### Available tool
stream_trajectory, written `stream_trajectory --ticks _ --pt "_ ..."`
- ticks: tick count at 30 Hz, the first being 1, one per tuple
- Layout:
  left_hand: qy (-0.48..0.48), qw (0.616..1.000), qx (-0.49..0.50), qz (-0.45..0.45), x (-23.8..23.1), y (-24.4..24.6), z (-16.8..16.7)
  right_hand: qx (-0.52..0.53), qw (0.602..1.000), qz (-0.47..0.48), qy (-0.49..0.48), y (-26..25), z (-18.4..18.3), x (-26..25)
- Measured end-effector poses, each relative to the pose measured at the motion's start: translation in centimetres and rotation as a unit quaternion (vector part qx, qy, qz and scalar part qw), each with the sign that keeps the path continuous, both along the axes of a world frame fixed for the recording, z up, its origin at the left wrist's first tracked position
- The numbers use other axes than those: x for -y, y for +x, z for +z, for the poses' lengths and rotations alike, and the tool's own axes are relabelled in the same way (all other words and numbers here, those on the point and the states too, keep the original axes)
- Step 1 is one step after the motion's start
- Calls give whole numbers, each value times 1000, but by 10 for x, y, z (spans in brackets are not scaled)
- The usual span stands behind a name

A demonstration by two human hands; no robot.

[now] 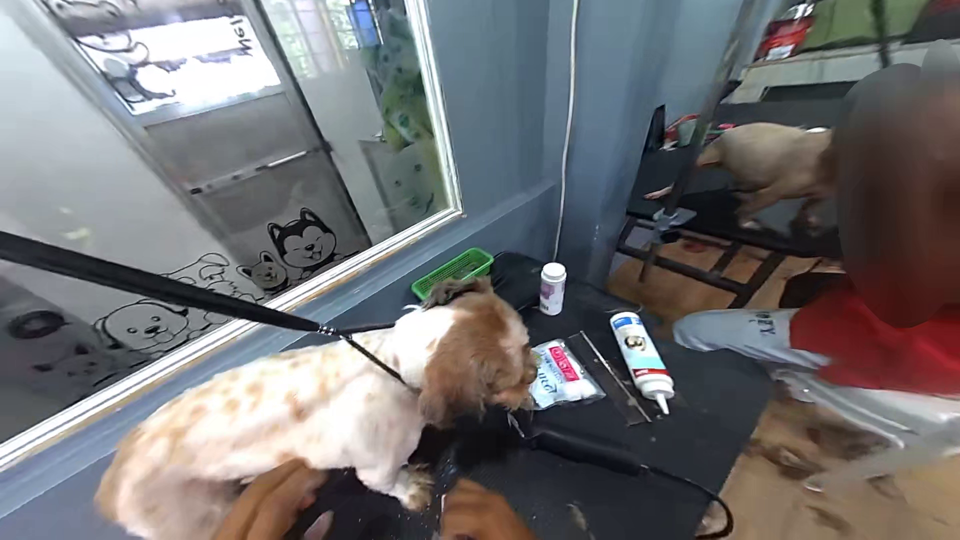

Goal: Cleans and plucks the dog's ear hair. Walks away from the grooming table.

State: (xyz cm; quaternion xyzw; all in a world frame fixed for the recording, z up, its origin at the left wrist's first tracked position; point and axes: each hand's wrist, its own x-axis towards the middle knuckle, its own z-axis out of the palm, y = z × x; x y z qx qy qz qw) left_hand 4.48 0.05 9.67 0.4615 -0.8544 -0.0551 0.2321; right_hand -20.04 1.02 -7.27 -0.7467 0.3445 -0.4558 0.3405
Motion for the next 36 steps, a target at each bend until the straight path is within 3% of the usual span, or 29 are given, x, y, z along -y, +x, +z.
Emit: stream_trajectory --ticks 5,8,11,17,21,23,25,28,32,36 --pt "-179 975 10 -134 60 -68 -10 134 988 18 68 -17 -8 5" --pt "-209 953 60 -209 90 -96 -4 196 969 53 144 -32 2 2" --pt "-207 939 60 -266 102 -114 6 202 967 17 154 -55 13 1" --pt "-29 960 -148 -235 109 -132 26 354 910 8 216 -97 30 6" --pt "121 938 -265 -188 114 -140 34 459 857 57 225 -111 34 8" --pt "176 917 -322 -158 115 -144 34 463 859 -24 219 -108 41 5" --pt "220 894 -369 -129 114 -148 35 410 883 -161 165 -98 50 6" --pt "245 871 -413 -101 113 -154 35 296 911 -289 -11 -83 63 16" --pt "244 863 -436 -72 114 -158 35 197 899 -336 -202 -69 94 41" --pt "216 872 -435 -62 118 -161 33 124 876 -374 -278 -57 109 79"
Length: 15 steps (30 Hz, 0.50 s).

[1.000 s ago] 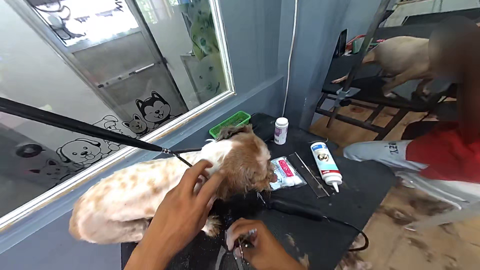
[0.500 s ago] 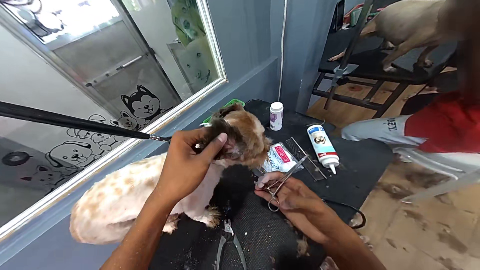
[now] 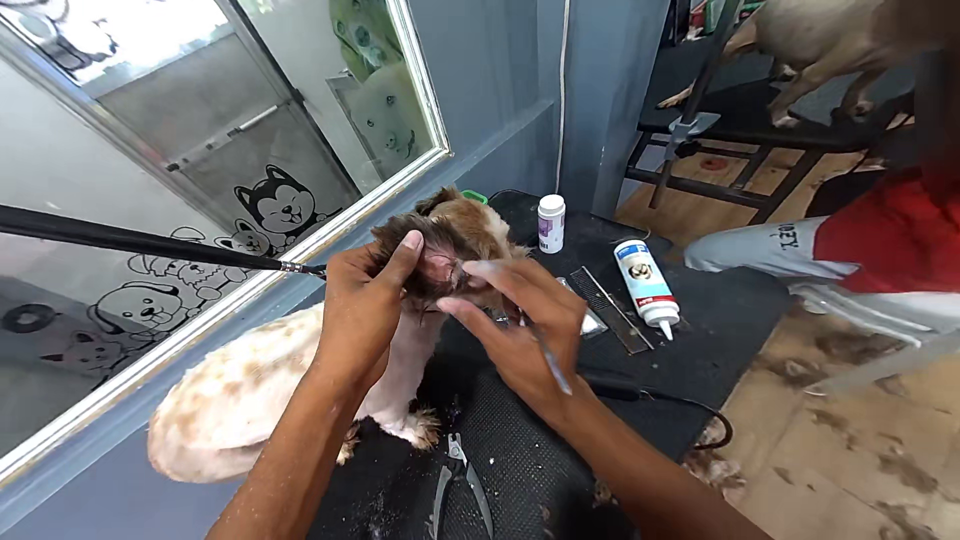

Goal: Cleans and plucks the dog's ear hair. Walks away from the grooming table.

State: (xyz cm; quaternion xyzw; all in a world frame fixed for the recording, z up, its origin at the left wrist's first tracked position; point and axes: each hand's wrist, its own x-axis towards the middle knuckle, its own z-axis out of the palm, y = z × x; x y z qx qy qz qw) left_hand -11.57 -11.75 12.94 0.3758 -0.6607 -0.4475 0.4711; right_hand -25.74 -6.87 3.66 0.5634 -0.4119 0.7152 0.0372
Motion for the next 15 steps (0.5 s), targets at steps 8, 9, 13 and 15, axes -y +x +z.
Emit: stream_trajectory --ticks 8,9,13,15 --pt "-5 999 -12 44 8 -6 -1 101 993 58 -1 1 13 31" --pt "-1 999 -11 46 9 -8 0 141 986 85 4 0 14 31" --pt "2 999 -12 51 12 -10 1 129 987 96 2 -9 19 29" --pt "2 999 -18 46 14 -10 1 37 996 76 -6 -11 19 28"
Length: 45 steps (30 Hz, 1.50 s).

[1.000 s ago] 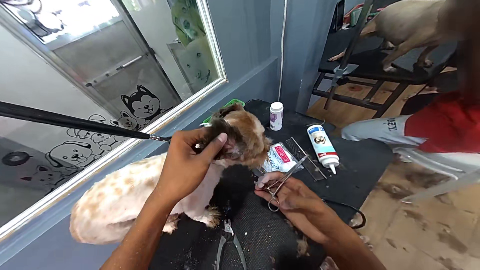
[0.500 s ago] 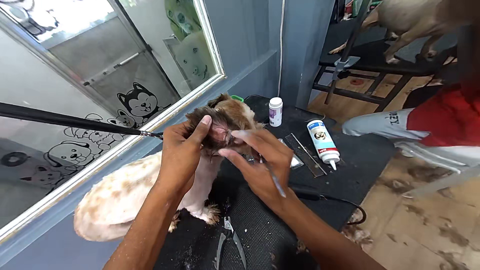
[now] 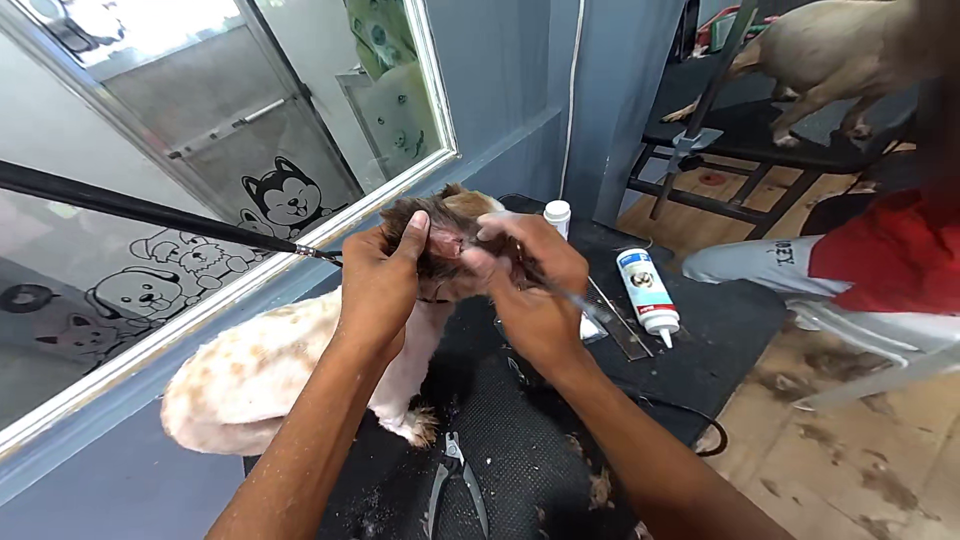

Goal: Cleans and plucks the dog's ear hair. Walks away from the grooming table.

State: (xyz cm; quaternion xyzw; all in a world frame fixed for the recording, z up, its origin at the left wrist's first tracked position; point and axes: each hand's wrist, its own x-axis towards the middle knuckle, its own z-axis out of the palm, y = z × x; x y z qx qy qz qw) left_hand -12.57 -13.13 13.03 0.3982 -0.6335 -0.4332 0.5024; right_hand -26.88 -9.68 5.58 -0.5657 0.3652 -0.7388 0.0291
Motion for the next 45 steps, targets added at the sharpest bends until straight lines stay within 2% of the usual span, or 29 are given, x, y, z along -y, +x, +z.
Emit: stream_trajectory --ticks 3,6,9,13,15,18,22,25,29,31,36,42,44,45 --pt "1 1000 -2 -5 0 -2 0 -90 994 -58 -33 2 -6 5" --pt "-18 1000 10 -2 2 -1 -1 -72 993 -82 -51 4 -7 12" --pt "-69 996 48 -16 3 2 -6 -73 994 -76 -24 4 -4 12" --pt "-156 976 146 -44 5 12 -12 -81 995 -55 -5 0 -6 14" --pt "-171 975 142 -25 7 12 -17 -78 996 -34 -2 -1 -7 14" --pt "-143 985 99 2 6 9 -16 -47 999 -6 15 -1 -7 13" --pt "-129 987 90 13 7 7 -15 22 998 5 51 0 -8 9" --pt "-110 990 84 13 6 5 -13 -21 999 4 31 -4 -7 6" --pt "-104 991 83 4 4 4 -12 -108 992 -56 -22 -5 -10 11" --pt "-109 990 86 1 4 4 -13 -102 992 -65 -23 -4 -9 12" --pt "-113 990 86 -9 2 6 -13 -26 999 -13 15 -1 -7 5" --pt "-103 991 89 -11 1 8 -14 -118 991 -62 -20 -5 -13 7" --pt "-108 990 89 -13 1 8 -16 -85 996 -36 13 -4 -11 4" --pt "-108 990 89 -14 1 8 -16 -32 999 6 41 -2 -9 0"
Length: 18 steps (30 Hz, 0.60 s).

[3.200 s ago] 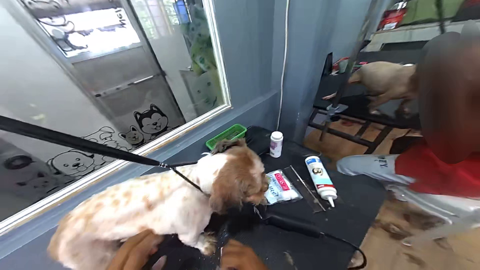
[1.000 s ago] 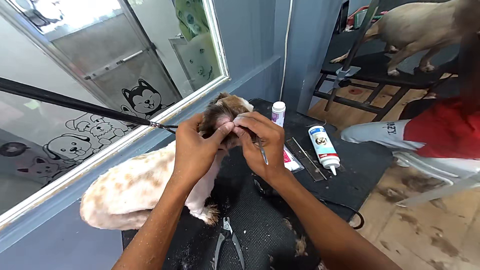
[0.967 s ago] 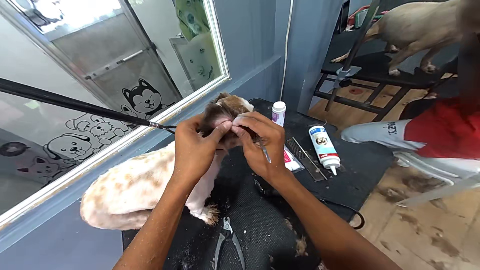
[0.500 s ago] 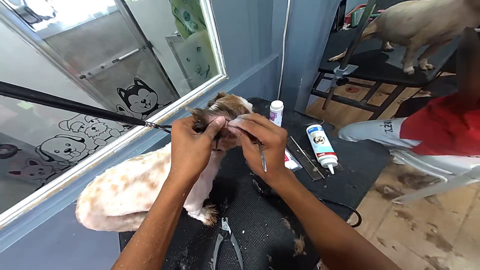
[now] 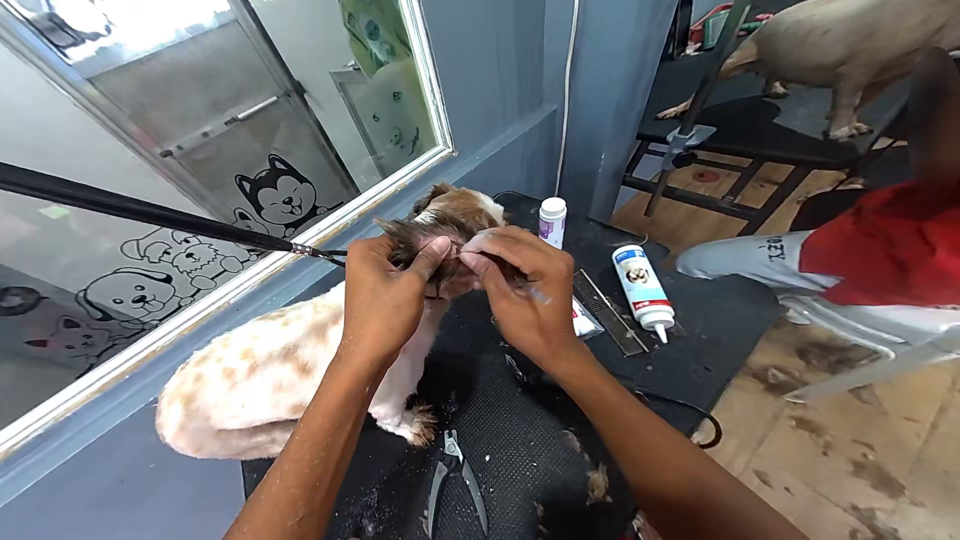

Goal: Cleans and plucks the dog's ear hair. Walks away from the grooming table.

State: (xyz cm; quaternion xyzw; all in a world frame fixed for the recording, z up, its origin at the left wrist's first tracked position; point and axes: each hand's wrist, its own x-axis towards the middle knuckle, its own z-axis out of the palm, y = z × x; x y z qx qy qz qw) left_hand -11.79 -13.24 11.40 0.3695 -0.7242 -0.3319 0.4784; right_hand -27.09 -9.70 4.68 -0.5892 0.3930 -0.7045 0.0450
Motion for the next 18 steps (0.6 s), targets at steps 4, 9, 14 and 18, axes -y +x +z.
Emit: stream_trajectory --ticks 4,9,14,18 --pt "8 1000 -2 3 -1 2 0 287 905 205 236 4 17 -40" --pt "4 1000 11 2 -1 4 0 373 682 491 392 -16 3 -93" --pt "-4 1000 21 0 0 4 0 357 597 556 454 -13 -15 -118" --pt "5 1000 8 -9 -1 5 1 272 659 523 466 -8 -13 -123"
